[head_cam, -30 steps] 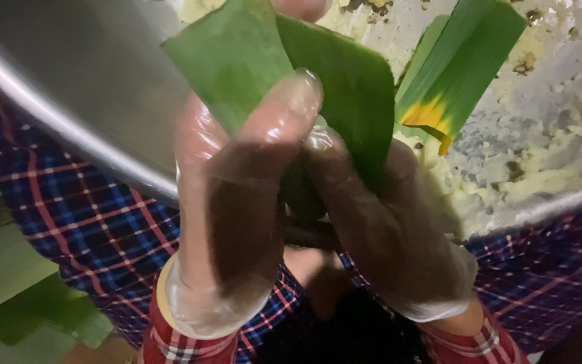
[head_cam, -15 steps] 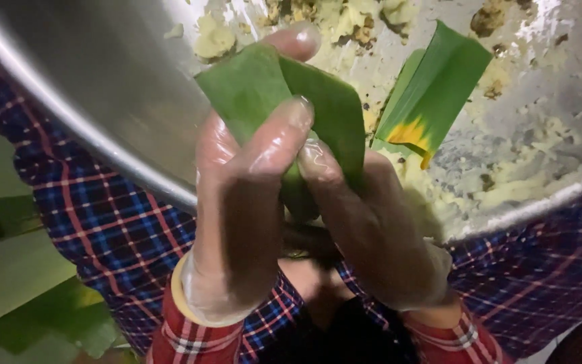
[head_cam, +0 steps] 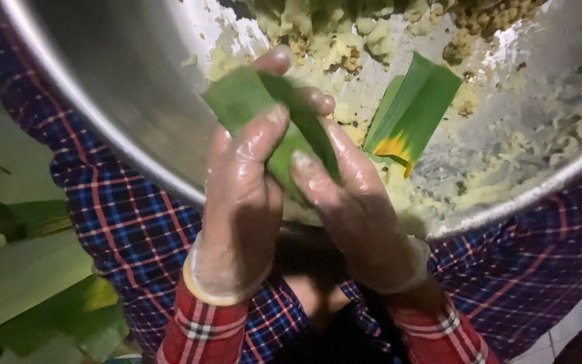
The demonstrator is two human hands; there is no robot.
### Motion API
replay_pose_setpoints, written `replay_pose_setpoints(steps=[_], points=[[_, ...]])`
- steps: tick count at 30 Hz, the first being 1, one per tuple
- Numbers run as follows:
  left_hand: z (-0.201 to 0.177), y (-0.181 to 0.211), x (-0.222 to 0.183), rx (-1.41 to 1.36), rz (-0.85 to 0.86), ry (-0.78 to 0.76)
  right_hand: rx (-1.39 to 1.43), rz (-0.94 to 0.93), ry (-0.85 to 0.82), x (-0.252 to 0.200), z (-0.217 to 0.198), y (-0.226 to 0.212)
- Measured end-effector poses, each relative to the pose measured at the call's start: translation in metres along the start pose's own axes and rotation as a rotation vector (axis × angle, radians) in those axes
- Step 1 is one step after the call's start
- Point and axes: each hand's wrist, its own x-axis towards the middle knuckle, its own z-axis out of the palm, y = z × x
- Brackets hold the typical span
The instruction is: A person is portioning food filling and placing it onto banana leaves in preparation for wrapping.
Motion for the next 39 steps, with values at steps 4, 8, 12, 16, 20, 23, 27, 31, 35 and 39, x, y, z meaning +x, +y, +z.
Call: replay_pose_setpoints(steps=[4, 8, 12, 16, 20, 23, 27, 31, 35, 39], points=[[-0.01, -0.01, 0.004, -0.071, 0.024, -0.02, 0.016, -0.037, -0.066, -0.001, 0.0, -0.002], [-0.024, -0.025, 0.016, -0.036, 0.07, -0.068, 0.015, 0.025, 0.001, -0.003, -0.004, 0.003], [-0.018, -0.018, 0.01, 0.0, 0.078, -0.02, 0.036, 0.019, 0.023, -0.007, 0.002, -0.012], [-0.01, -0.01, 0.004, 0.011, 0.053, 0.016, -0.142, 0.076, 0.183, -0.004, -0.005, 0.007], [-0.017, -0.036, 0.015, 0.017, 0.141, 0.225, -0.552, -0.309, 0.128, -0.005, -0.001, 0.031], [-0.025, -0.045, 0.022, -0.159, 0.188, 0.11, -0.632, -0.406, 0.093, 0.0, 0.005, 0.012], [-0.033, -0.045, 0.029, -0.281, 0.047, -0.052, -0.199, -0.12, -0.183, -0.006, -0.017, -0.007], [-0.015, -0.039, 0.016, -0.034, 0.059, 0.179, -0.778, -0.202, 0.028, -0.008, 0.005, 0.002], [-0.029, -0.045, 0.024, -0.257, 0.094, -0.023, -0.686, -0.181, -0.104, 0.012, -0.015, -0.001], [-0.036, -0.058, 0.033, -0.251, -0.059, -0.158, -0.65, -0.164, -0.122, 0.001, -0.02, -0.009]])
